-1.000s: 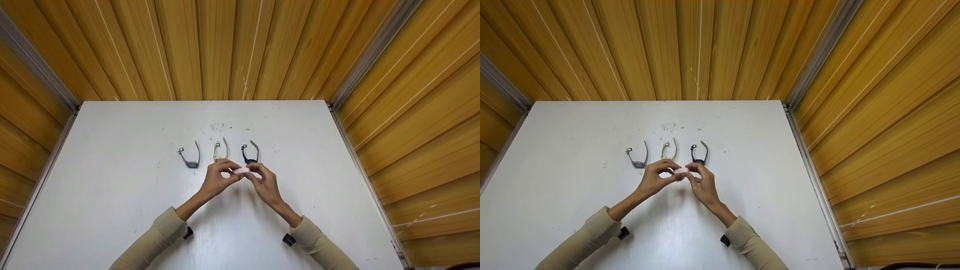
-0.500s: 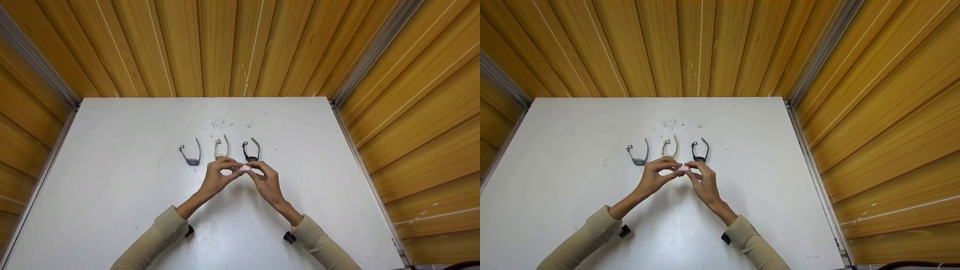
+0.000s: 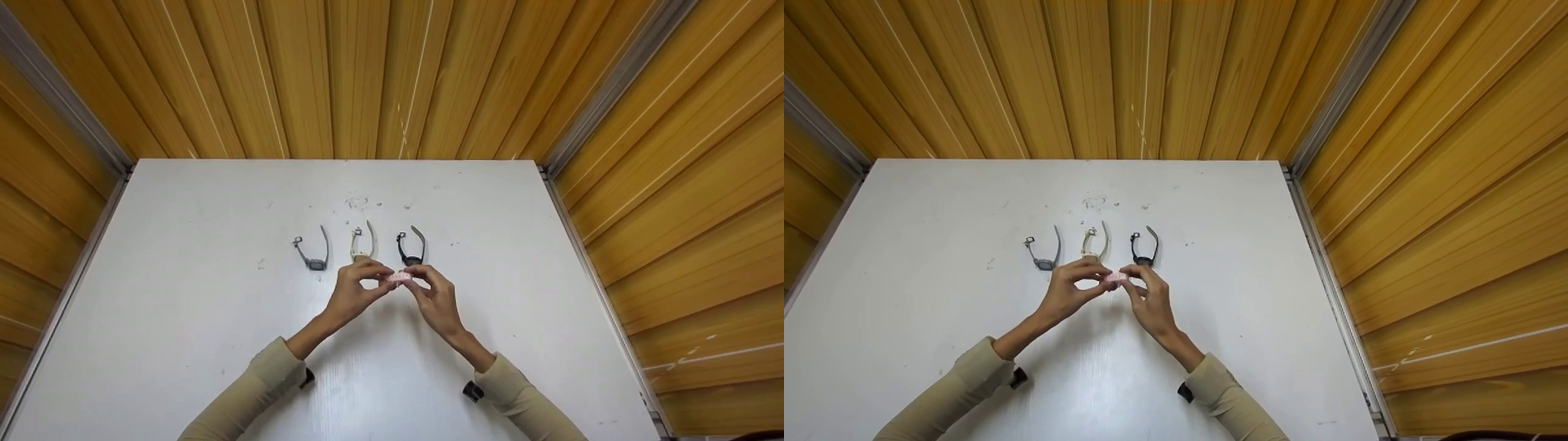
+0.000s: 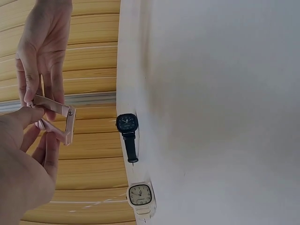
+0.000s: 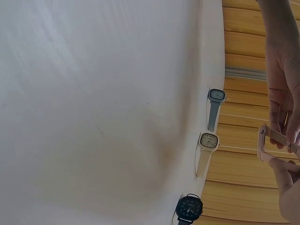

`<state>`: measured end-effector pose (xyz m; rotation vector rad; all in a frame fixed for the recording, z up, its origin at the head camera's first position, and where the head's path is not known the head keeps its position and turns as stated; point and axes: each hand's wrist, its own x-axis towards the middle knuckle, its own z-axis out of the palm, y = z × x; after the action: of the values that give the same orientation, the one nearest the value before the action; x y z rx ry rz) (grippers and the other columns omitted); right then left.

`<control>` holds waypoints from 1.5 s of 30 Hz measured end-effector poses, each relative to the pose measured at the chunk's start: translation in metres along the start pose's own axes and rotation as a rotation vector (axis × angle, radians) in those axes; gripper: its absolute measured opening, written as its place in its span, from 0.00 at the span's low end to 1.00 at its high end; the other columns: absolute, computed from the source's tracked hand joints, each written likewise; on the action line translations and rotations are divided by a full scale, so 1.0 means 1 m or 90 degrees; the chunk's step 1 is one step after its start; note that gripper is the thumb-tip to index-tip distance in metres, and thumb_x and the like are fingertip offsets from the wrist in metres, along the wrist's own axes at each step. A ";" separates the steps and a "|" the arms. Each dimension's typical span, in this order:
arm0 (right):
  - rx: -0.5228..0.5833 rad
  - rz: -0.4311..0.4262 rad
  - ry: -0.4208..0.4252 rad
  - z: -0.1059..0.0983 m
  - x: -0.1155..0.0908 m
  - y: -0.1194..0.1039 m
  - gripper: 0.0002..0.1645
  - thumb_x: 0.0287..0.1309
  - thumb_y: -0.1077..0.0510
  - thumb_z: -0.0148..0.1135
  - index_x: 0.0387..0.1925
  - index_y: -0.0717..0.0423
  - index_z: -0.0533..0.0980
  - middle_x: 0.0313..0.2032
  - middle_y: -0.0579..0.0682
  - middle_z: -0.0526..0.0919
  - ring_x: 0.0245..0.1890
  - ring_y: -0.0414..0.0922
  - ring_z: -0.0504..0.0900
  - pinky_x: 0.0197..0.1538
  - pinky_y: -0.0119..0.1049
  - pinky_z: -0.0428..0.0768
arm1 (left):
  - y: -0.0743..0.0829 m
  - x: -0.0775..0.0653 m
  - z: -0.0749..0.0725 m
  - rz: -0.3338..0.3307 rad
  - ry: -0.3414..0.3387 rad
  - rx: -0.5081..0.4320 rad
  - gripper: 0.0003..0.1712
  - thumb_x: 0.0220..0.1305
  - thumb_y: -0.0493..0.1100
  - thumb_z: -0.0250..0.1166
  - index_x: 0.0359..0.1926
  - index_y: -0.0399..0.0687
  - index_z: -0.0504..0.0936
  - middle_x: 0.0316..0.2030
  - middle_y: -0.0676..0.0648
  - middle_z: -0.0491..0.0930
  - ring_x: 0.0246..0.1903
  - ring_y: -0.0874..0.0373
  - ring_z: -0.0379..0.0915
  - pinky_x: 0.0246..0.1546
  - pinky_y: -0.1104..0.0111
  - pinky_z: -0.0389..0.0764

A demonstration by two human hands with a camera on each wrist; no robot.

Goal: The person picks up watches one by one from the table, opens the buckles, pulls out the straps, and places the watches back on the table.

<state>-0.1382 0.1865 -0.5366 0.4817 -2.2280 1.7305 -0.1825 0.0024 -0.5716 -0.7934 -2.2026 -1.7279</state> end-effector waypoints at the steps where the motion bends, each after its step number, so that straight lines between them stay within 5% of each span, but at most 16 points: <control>1: 0.000 0.000 0.000 0.000 0.000 0.000 0.12 0.61 0.76 0.63 0.46 0.76 0.77 0.46 0.66 0.84 0.49 0.52 0.87 0.51 0.33 0.87 | 0.000 0.000 0.000 0.001 -0.004 -0.002 0.09 0.57 0.35 0.77 0.39 0.41 0.90 0.37 0.45 0.88 0.36 0.53 0.85 0.41 0.66 0.89; 16: 0.034 0.010 -0.004 0.003 -0.002 0.023 0.13 0.59 0.78 0.63 0.46 0.75 0.78 0.46 0.69 0.83 0.49 0.40 0.85 0.51 0.31 0.87 | 0.003 -0.005 -0.007 0.041 -0.010 0.082 0.07 0.58 0.37 0.76 0.39 0.42 0.90 0.36 0.48 0.88 0.34 0.58 0.83 0.37 0.70 0.86; 26: 0.061 0.019 -0.014 -0.002 -0.001 0.026 0.12 0.64 0.70 0.64 0.49 0.68 0.78 0.48 0.63 0.84 0.51 0.44 0.85 0.52 0.32 0.87 | 0.005 -0.003 -0.010 0.028 -0.017 0.088 0.07 0.59 0.35 0.75 0.40 0.41 0.90 0.38 0.48 0.88 0.38 0.56 0.84 0.41 0.68 0.87; 37: 0.085 -0.001 -0.023 -0.006 0.000 0.030 0.13 0.64 0.70 0.65 0.49 0.70 0.78 0.48 0.66 0.83 0.51 0.39 0.85 0.54 0.33 0.86 | 0.002 -0.001 -0.013 0.067 -0.028 0.092 0.07 0.57 0.33 0.76 0.38 0.42 0.90 0.37 0.47 0.88 0.39 0.54 0.85 0.44 0.65 0.87; 45: 0.027 -0.018 -0.035 -0.007 -0.001 0.030 0.12 0.64 0.68 0.65 0.48 0.64 0.80 0.48 0.60 0.85 0.52 0.47 0.86 0.51 0.33 0.87 | 0.003 -0.001 -0.009 0.097 -0.040 0.106 0.11 0.57 0.35 0.77 0.42 0.42 0.89 0.39 0.48 0.88 0.38 0.56 0.83 0.41 0.63 0.86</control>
<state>-0.1498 0.1998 -0.5614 0.5736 -2.2138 1.7749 -0.1812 -0.0057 -0.5676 -0.9580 -2.2264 -1.4480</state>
